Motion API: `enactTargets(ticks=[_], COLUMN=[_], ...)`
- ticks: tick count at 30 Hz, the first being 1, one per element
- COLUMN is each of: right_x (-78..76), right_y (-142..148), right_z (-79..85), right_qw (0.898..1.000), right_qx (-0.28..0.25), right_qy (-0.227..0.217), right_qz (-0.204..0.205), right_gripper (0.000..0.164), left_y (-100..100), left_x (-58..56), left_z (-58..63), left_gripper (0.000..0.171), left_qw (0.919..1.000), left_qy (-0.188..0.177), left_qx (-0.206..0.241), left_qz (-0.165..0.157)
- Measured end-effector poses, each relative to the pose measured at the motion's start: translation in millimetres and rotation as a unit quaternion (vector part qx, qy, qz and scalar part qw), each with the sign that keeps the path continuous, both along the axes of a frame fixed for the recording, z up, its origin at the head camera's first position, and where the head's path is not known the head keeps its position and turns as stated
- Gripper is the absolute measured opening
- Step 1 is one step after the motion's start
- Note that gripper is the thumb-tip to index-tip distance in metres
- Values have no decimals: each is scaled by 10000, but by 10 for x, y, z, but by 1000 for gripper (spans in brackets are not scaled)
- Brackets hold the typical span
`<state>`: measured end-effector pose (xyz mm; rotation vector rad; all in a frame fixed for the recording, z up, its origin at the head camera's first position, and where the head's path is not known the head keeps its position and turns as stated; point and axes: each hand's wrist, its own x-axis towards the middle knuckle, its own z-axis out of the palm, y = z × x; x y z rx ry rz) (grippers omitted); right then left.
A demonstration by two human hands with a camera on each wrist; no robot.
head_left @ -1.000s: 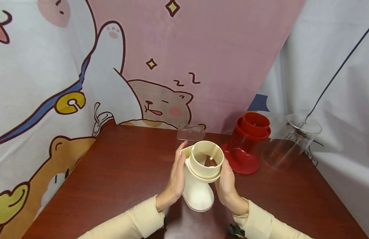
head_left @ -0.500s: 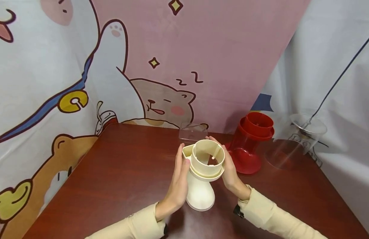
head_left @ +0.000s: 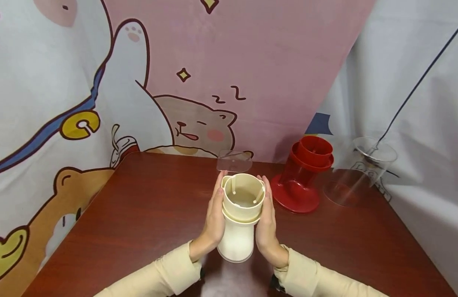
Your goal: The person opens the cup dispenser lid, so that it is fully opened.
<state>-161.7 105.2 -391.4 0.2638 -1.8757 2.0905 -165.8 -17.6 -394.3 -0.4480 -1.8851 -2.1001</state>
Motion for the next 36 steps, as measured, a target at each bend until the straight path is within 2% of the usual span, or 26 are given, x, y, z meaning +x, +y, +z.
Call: enactTargets(ticks=[3, 12, 19, 23, 26, 30, 36], right_x=[13, 42, 25, 28, 38, -27, -301], right_y=[-63, -334, -696, -946, -1141, -1350, -1562], right_z=[-9, -20, -37, -51, -62, -45, -4], right_qw=[9998, 9996, 9982, 9974, 9971, 9970, 9967], right_qx=[-180, -172, -307, -292, -224, -118, -50], right_qy=[9, 103, 303, 284, 220, 230, 418], right_qz=[11, 203, 413, 590, 687, 727, 695], right_gripper=[54, 53, 52, 52, 52, 53, 54], left_y=[-46, -320, -650, -909, -1114, -1309, -1484], left_x=[8, 76, 115, 134, 136, 67, -190], left_z=[-5, -11, 2, -19, -44, -36, 9], left_gripper=[53, 53, 53, 53, 50, 50, 51], left_qw=[10000, 9996, 9985, 9980, 9974, 9960, 9919], left_qy=[17, -198, -287, -95, 188, 274, -132], left_qx=[79, 176, 221, 237, 204, 268, 491], left_qz=[-42, 82, 420, 570, 659, 812, 1162])
